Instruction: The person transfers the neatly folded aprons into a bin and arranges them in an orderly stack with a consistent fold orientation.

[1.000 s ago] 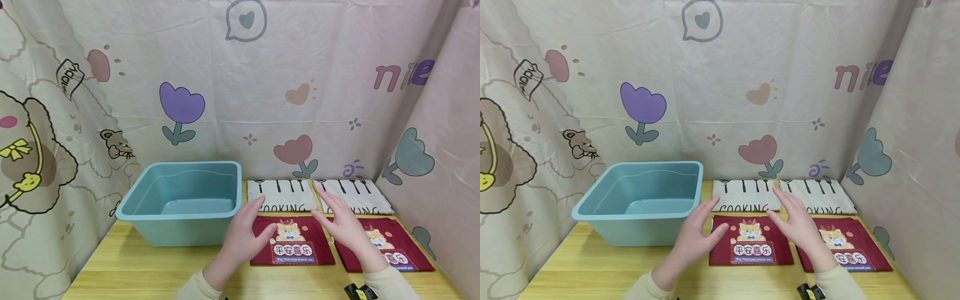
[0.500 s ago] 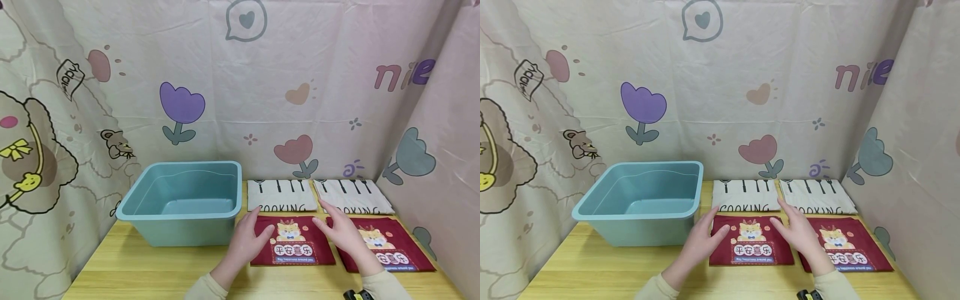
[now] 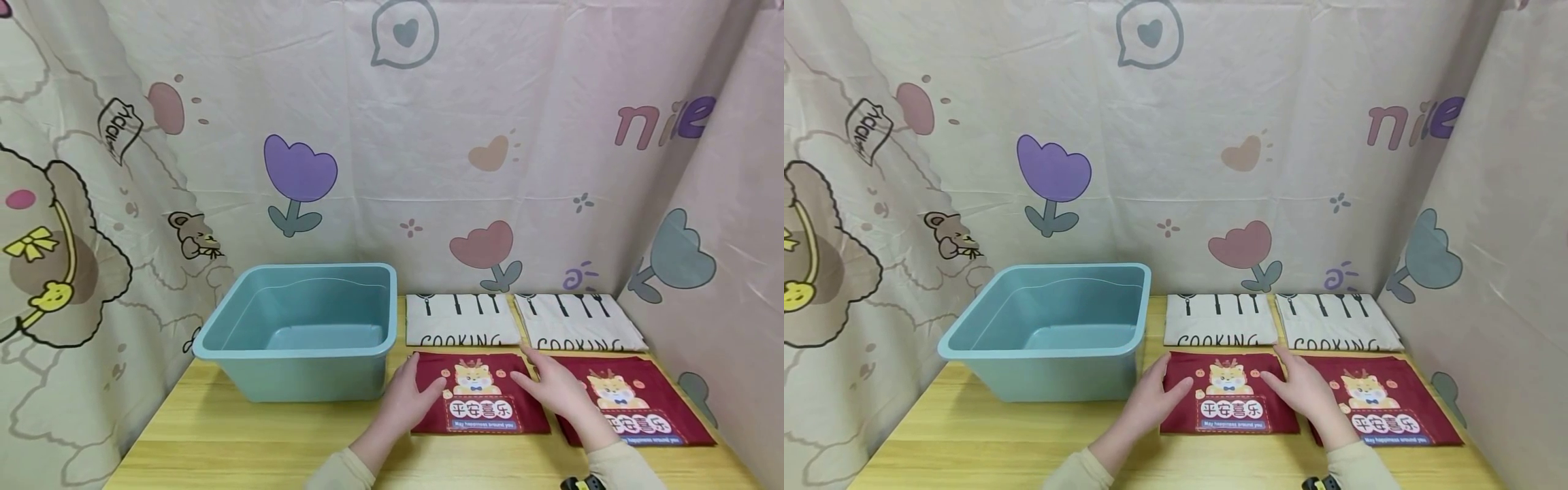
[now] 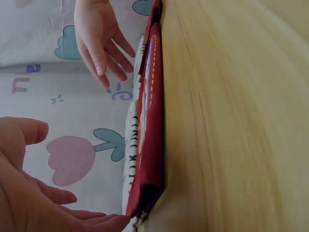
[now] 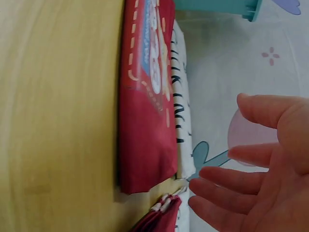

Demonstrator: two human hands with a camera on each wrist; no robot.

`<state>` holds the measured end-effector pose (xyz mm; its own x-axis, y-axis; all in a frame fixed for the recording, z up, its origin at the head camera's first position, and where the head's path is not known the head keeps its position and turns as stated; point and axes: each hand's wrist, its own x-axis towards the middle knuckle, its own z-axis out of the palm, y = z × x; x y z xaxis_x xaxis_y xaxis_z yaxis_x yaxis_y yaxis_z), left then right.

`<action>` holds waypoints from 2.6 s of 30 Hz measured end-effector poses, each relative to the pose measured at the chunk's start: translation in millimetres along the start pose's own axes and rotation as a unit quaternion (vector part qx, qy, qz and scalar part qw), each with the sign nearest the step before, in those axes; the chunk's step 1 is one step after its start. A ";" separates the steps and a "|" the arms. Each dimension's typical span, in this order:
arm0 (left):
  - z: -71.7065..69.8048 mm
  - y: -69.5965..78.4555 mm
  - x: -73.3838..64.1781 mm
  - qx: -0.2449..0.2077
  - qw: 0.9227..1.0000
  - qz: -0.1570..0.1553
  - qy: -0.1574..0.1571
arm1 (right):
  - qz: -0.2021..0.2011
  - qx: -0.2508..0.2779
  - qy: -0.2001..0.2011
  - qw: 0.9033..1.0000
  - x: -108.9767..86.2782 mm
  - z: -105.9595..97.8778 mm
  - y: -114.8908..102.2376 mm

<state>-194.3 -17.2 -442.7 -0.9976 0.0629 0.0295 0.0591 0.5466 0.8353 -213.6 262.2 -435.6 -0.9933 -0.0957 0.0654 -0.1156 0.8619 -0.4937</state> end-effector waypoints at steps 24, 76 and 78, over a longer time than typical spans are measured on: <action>-1.0 -20.4 10.7 -0.189 0.979 -0.071 -0.013 | 0.060 0.027 -0.032 0.997 9.7 13.5 21.0; 9.4 -33.6 12.9 -0.326 0.943 -0.062 0.024 | 0.120 0.409 -0.086 0.901 3.8 2.0 42.4; 7.8 -30.3 12.4 -0.334 0.940 -0.062 0.021 | 0.113 0.414 -0.087 0.899 3.1 -2.0 44.1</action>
<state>-208.2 -26.4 -471.9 -0.9966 -0.0083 -0.0814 -0.0802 -0.0999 0.9918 -221.8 300.9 -455.4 -0.9701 -0.1034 -0.2197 0.1946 0.2103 -0.9581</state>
